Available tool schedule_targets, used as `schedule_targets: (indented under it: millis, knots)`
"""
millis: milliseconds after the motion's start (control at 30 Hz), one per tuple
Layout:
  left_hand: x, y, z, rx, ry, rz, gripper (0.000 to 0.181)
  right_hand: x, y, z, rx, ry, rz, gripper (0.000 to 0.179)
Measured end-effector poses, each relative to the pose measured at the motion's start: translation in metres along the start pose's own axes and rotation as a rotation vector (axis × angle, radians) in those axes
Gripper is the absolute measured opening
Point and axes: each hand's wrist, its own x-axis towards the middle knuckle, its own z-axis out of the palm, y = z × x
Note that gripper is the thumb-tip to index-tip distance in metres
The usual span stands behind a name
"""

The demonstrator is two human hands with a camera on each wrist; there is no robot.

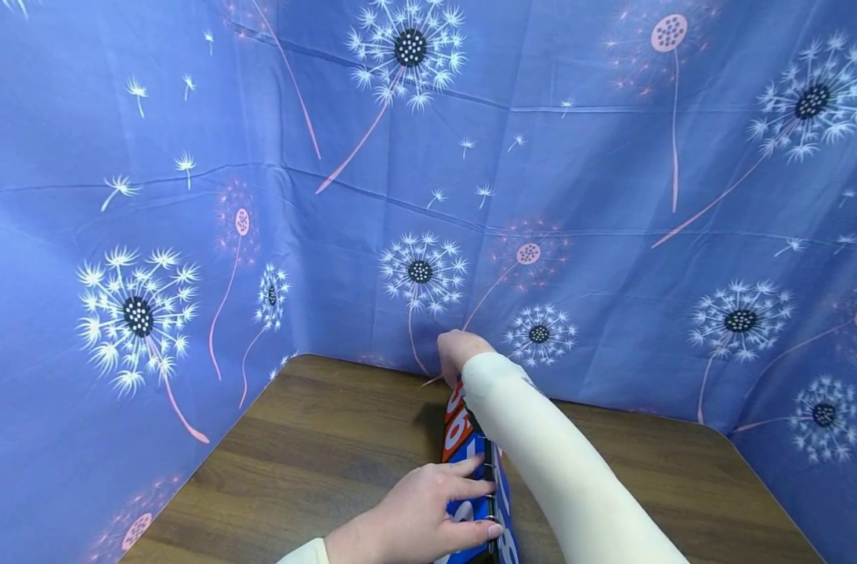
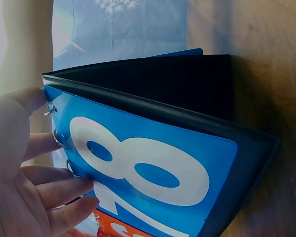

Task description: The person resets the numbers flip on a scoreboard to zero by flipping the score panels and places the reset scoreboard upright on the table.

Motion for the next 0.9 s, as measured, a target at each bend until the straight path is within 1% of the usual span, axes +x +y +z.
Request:
schedule_targets:
  millis: [133,233,400,467,533,633,700,800,900]
  knots:
    - [0.0,0.0,0.001,0.006,0.016,0.01,0.052,-0.003,0.0,0.0,-0.064,-0.03,0.004,0.02]
    - [0.0,-0.001,0.001,0.009,0.022,0.007,0.052,-0.005,0.001,-0.001,-0.086,-0.034,0.002,0.019]
    - [0.0,-0.002,0.0,-0.009,-0.003,-0.032,0.053,-0.008,0.006,0.002,-0.064,-0.062,0.005,0.014]
    - [0.0,-0.002,-0.001,-0.023,-0.019,-0.051,0.052,-0.007,0.008,0.004,-0.023,-0.087,0.004,0.018]
    - [0.0,-0.002,-0.001,-0.029,-0.032,-0.061,0.052,-0.003,0.012,0.006,0.054,-0.111,-0.015,0.025]
    - [0.0,-0.002,-0.001,-0.023,-0.042,-0.068,0.051,0.004,0.022,0.007,0.25,-0.116,-0.094,0.031]
    - [0.0,-0.001,-0.001,-0.015,-0.045,-0.069,0.051,0.007,0.033,0.006,0.399,-0.089,-0.17,0.032]
    - [0.0,0.0,-0.001,-0.014,-0.052,-0.077,0.051,0.005,0.055,0.002,0.604,-0.017,-0.266,0.032]
    - [0.001,0.001,-0.001,-0.007,-0.05,-0.077,0.052,0.001,0.082,0.001,0.804,0.031,-0.304,0.038]
